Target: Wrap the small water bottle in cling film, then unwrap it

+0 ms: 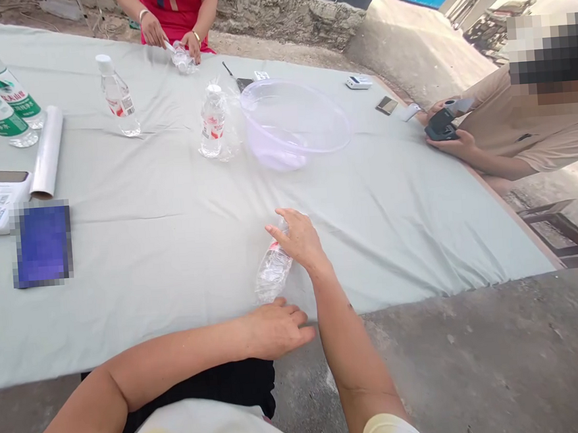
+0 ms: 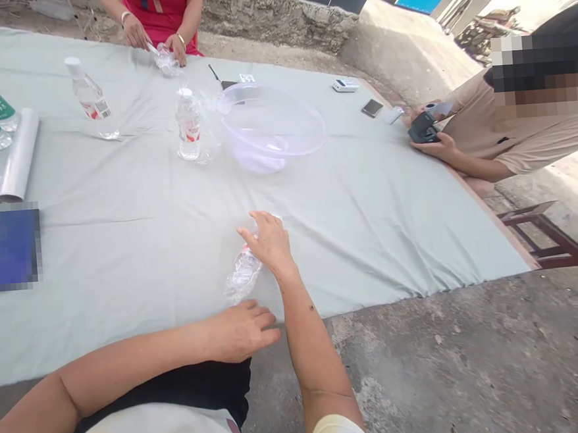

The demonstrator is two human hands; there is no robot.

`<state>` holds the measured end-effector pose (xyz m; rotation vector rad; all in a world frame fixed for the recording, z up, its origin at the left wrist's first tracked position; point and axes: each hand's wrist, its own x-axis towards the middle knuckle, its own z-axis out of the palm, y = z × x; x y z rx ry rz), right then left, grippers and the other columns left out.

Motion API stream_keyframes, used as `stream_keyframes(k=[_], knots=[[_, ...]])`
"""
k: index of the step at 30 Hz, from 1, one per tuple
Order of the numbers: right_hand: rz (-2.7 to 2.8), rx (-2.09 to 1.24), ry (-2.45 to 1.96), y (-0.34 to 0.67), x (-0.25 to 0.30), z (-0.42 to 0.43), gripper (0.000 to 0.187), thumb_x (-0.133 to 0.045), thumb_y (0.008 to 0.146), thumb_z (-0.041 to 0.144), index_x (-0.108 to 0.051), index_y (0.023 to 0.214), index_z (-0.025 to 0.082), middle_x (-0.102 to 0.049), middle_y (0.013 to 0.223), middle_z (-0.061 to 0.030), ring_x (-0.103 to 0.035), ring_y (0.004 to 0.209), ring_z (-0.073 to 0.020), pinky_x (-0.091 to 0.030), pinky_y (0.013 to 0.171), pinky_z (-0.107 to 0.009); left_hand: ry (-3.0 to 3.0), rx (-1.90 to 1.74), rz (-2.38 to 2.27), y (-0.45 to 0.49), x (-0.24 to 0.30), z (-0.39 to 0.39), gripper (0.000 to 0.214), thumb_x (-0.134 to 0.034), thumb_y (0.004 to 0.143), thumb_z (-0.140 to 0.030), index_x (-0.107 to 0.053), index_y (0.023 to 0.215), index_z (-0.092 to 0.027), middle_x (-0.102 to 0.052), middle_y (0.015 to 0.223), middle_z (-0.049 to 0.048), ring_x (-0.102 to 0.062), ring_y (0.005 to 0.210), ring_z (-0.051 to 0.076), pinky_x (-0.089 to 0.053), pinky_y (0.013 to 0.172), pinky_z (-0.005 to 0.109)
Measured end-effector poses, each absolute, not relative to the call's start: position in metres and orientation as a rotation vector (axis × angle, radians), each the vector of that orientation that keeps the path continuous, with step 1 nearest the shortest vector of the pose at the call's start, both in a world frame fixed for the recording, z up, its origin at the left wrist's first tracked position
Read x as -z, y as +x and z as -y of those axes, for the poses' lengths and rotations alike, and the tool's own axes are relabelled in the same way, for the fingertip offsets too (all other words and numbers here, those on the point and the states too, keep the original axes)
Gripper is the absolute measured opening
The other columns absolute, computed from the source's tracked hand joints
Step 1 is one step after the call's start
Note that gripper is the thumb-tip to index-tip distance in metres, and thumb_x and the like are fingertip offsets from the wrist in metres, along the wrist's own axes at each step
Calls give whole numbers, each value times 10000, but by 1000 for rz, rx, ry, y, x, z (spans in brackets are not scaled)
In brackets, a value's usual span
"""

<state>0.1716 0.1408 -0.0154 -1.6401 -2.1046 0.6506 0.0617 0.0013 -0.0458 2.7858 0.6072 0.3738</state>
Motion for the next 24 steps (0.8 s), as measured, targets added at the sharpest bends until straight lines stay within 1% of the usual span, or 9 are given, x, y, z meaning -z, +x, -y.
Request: stream_keyframes(k=[3, 6, 8, 10, 12, 15, 17, 20, 24], knots=[[1981, -719, -1801, 184, 27, -141, 620, -594, 850, 508, -540, 1376, 184, -455, 1508, -163, -373, 1424, -340, -361, 1116, -556, 2521, -595, -548, 43, 39, 7, 136, -503, 900, -163, -626, 940, -207, -684, 874, 45, -636, 782, 163, -479, 744, 299], [1824, -764, -1846, 196, 33, -135, 653, -598, 820, 519, -528, 1387, 201, -517, 1450, -156, -452, 1364, -335, -388, 1095, -532, 2150, -835, -1107, 19, 32, 0, 205, -498, 933, -294, -605, 1080, -199, -671, 963, 83, -635, 883, 206, -493, 783, 339], [1715, -822, -1858, 197, 33, -132, 659, -635, 768, 482, -537, 1364, 218, -637, 1275, -124, -601, 1165, -320, -479, 983, -497, 1831, -804, -1332, 9, 30, -9, 441, -608, 872, -419, -549, 1238, -182, -655, 1078, 116, -636, 940, 238, -517, 804, 378], [1588, -946, -1827, 191, 30, -131, 664, -672, 699, 426, -554, 1319, 217, -692, 1001, -59, -667, 852, -261, -547, 772, -419, 1576, -697, -1329, 5, 30, -18, 709, -703, 780, -489, -469, 1367, -167, -633, 1180, 141, -640, 982, 260, -536, 790, 387], [1435, -1111, -1744, 181, 23, -130, 690, -693, 628, 371, -549, 1282, 205, -628, 775, 14, -600, 624, -196, -517, 588, -344, 1415, -630, -1227, 3, 32, -22, 741, -712, 767, -484, -464, 1391, -174, -631, 1212, 135, -634, 1031, 266, -538, 809, 380], [1269, -1309, -1565, 162, 1, -126, 709, -715, 557, 318, -528, 1233, 210, -525, 662, 67, -508, 529, -146, -446, 486, -284, 1244, -661, -1139, -1, 34, -23, 629, -689, 799, -472, -520, 1344, -207, -621, 1249, 113, -583, 1151, 268, -498, 932, 399], [1266, -1334, -1423, 151, -19, -121, 642, -729, 550, 292, -538, 1161, 235, -505, 673, 68, -481, 530, -127, -421, 480, -264, 1040, -755, -1087, -8, 31, -21, 594, -661, 829, -522, -525, 1328, -229, -593, 1296, 110, -556, 1201, 262, -486, 964, 411], [1309, -1212, -1111, 132, -48, -114, 445, -714, 590, 239, -547, 1002, 271, -504, 757, 44, -495, 595, -120, -411, 515, -252, 687, -890, -858, -23, 21, -21, 578, -584, 872, -623, -526, 1313, -254, -566, 1347, 115, -572, 1190, 260, -532, 896, 418], [1432, -881, -685, 98, -68, -106, 300, -701, 643, 203, -518, 868, 279, -516, 861, 9, -580, 788, -171, -510, 730, -353, 338, -987, -503, -44, 5, -31, 637, -435, 916, -685, -586, 1280, -184, -591, 1322, 157, -637, 1086, 292, -571, 822, 461]])
